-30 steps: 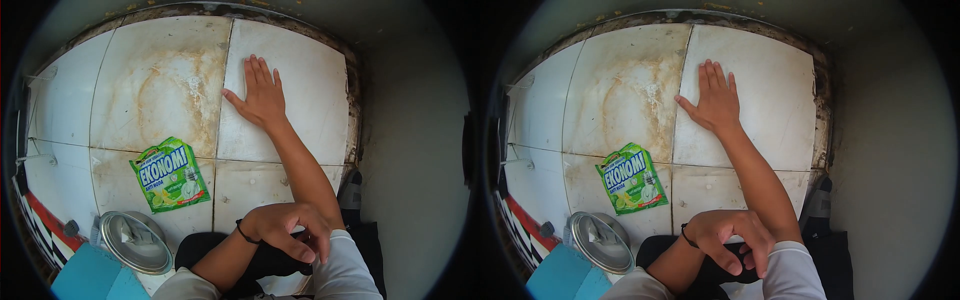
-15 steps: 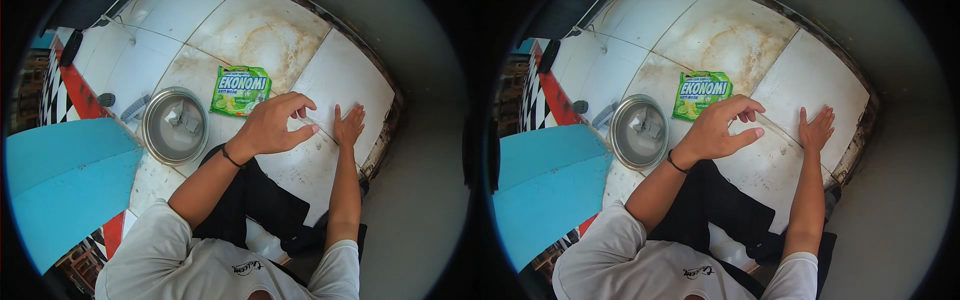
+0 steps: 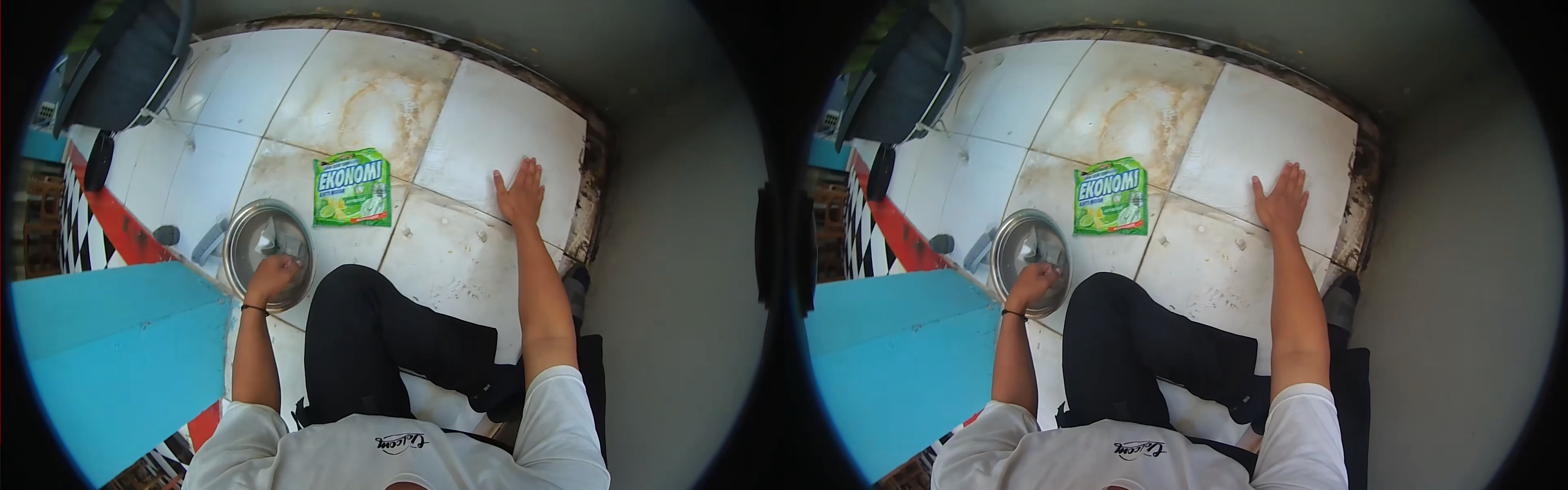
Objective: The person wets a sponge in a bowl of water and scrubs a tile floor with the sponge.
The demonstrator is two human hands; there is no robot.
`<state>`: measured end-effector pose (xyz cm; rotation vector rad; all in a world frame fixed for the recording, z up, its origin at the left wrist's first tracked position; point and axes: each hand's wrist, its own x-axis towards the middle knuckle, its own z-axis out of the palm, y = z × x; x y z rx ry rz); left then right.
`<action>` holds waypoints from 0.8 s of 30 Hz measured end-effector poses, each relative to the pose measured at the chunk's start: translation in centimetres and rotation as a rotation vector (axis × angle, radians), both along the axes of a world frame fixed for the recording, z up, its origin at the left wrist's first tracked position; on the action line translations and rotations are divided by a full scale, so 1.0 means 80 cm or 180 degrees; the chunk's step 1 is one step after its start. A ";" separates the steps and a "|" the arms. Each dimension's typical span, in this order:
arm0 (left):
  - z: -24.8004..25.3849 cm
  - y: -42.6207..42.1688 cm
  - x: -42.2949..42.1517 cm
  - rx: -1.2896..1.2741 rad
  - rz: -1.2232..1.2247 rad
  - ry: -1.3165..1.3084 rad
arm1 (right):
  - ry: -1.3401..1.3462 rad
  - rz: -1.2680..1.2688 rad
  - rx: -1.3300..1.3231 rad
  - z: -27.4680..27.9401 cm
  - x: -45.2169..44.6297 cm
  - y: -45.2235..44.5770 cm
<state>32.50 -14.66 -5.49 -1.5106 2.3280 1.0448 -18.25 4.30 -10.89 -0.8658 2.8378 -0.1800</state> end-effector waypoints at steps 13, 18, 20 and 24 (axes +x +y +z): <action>0.308 -0.042 -0.208 0.0982 -0.0185 0.3614 | -0.0156 -0.0109 -0.0341 0.005 0.005 0.001; 0.332 -0.042 -0.349 0.3074 -0.2360 0.4823 | -0.0138 -0.0116 -0.0430 0.003 0.006 0.003; 0.265 -0.030 -0.434 0.4933 -0.2695 0.5239 | -0.0133 -0.0116 -0.0485 0.003 0.005 0.003; 0.044 -0.035 -0.543 -0.0202 -0.1650 0.1215 | -0.0175 -0.0089 -0.0497 0.004 0.006 0.006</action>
